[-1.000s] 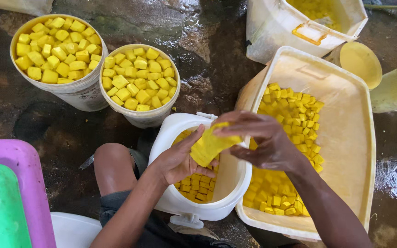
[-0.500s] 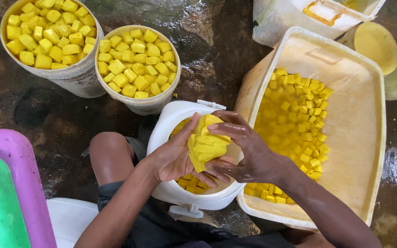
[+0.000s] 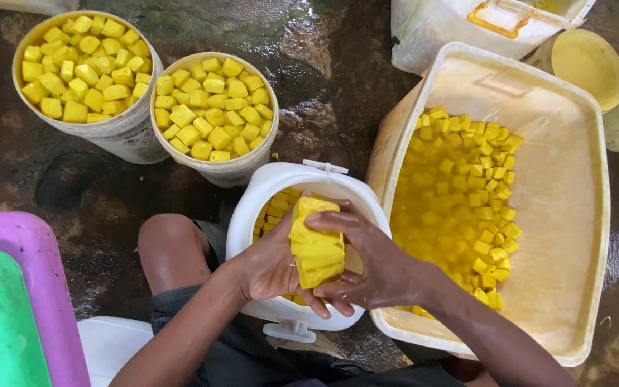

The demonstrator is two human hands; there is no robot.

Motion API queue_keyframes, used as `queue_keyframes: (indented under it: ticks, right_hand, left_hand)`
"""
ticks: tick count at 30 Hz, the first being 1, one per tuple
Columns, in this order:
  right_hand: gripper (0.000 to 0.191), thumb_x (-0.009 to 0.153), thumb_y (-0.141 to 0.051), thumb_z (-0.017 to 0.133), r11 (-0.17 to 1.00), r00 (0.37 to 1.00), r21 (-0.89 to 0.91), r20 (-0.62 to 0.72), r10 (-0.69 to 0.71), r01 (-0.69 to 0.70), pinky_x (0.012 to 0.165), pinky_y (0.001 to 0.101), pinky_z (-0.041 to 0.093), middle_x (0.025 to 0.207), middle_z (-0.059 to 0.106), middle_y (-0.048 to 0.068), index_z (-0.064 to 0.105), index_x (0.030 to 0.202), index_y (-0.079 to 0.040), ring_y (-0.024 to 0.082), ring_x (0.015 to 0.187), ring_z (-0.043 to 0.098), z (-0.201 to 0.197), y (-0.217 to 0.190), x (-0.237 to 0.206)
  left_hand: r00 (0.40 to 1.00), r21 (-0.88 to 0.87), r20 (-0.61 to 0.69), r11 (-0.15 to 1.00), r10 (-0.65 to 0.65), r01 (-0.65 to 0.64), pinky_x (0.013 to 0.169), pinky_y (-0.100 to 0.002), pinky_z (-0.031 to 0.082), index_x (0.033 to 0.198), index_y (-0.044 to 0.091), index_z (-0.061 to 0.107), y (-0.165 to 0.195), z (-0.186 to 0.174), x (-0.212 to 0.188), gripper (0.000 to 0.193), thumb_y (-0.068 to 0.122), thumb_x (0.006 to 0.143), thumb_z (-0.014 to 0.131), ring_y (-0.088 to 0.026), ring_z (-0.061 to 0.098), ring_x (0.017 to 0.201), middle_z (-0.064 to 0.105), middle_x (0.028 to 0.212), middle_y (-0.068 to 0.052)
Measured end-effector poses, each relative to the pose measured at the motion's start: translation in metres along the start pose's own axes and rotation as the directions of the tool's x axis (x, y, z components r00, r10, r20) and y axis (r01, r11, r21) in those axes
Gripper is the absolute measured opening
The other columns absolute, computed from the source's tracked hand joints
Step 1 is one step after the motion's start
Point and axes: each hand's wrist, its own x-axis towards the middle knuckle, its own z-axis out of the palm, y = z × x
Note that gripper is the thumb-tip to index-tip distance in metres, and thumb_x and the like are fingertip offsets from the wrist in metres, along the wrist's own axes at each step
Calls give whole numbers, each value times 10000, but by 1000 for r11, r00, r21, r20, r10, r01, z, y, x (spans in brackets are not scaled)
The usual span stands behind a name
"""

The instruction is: The person sits on the floor and transfers yellow cube-shaped bars one at a time from a large water-filled tub into a white plastic bucket, occasionally holding and turning a bar in both hands before placing it into the bucket with the others.

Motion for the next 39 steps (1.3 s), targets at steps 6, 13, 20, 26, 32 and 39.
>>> queue_keyframes:
  ticks: [6,13,20,26,32,39]
  right_hand:
    - [964,772,-113,949,883,988,469,-148,39,35,1173,441,500,1511,382,140,356,1532,-135,272,1457,478,20,3,-27]
    - [1210,591,-30,961,358,900,934,-155,408,-2,1094,450,502,1440,566,108,300,1600,-128,276,1298,582,12,39,-20]
    - [1161,630,71,862,232,821,957,11,570,-173,1061,473,514,1369,547,113,259,1615,-47,318,1288,571,4,36,-47]
    - [1181,592,97,813,23,691,945,221,688,-326,1070,407,494,1434,526,105,171,1558,-128,293,1325,565,53,54,17]
    - [1137,622,32,832,80,608,888,242,756,-452,959,439,578,1338,576,119,215,1555,-171,283,1211,629,94,88,61]
    - [771,697,-22,812,329,480,593,112,870,-735,715,410,583,1161,652,54,471,1379,-135,230,1026,661,133,183,99]
  left_hand:
    - [991,-228,31,965,-127,131,805,-631,619,1635,62,324,-6,18,0,1128,926,916,223,-606,621,1131,574,1367,-327]
    - [952,30,-257,983,-166,179,709,-558,655,1631,212,217,1,29,5,1083,903,797,249,-546,671,1097,574,1429,-285]
    - [487,673,-580,721,652,-163,747,-390,674,1451,4,537,73,-63,-46,668,508,1019,460,-318,790,917,755,1270,-262]
    - [231,578,-705,733,670,-359,648,-295,573,1215,41,629,117,-188,-5,467,422,946,596,-169,705,790,720,952,-76]
    - [390,613,-598,714,700,-339,671,-279,562,1121,76,648,126,-215,19,378,381,899,666,-115,706,789,713,926,-14]
    - [307,576,-634,698,710,-426,672,-271,562,990,93,694,146,-185,-14,297,366,873,672,-120,704,776,731,869,-13]
